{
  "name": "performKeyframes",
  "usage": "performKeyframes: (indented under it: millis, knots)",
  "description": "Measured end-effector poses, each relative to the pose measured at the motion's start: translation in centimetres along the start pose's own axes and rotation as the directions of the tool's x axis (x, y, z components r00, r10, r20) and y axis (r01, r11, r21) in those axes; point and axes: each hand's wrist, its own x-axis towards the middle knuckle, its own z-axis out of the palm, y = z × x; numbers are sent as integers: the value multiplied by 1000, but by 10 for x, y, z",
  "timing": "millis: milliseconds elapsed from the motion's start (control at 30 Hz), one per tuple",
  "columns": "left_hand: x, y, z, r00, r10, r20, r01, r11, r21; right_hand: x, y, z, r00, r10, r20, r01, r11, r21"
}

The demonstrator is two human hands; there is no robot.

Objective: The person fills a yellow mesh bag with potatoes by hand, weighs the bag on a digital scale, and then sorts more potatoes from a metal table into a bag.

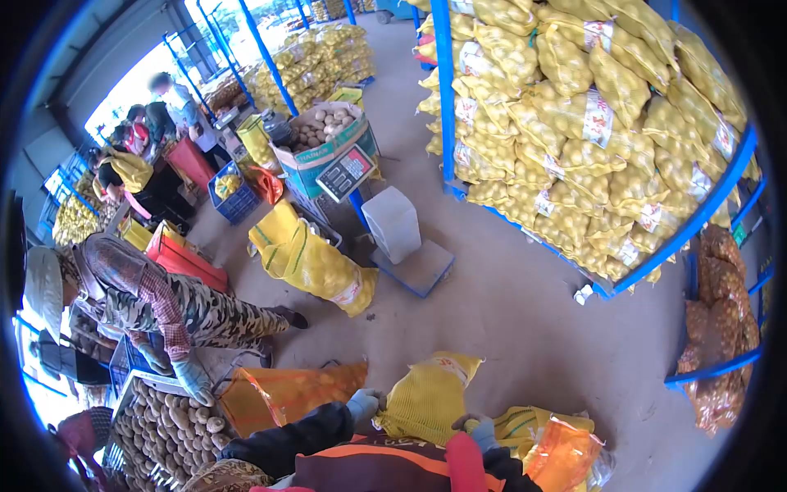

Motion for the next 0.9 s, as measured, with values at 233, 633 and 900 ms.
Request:
performKeyframes:
  millis: [233,633,900]
  knots:
    - [75,24,-31,995,60,-82,-73,983,-171,125,-85,16,969,81,232,-6,951,-309]
    - [260,183,-115,1000,-5,8,8,940,-341,287,-217,81,979,204,2,-185,893,-410]
    - [283,275,-135,986,-83,147,96,992,-87,339,-305,105,972,223,70,-191,930,-315]
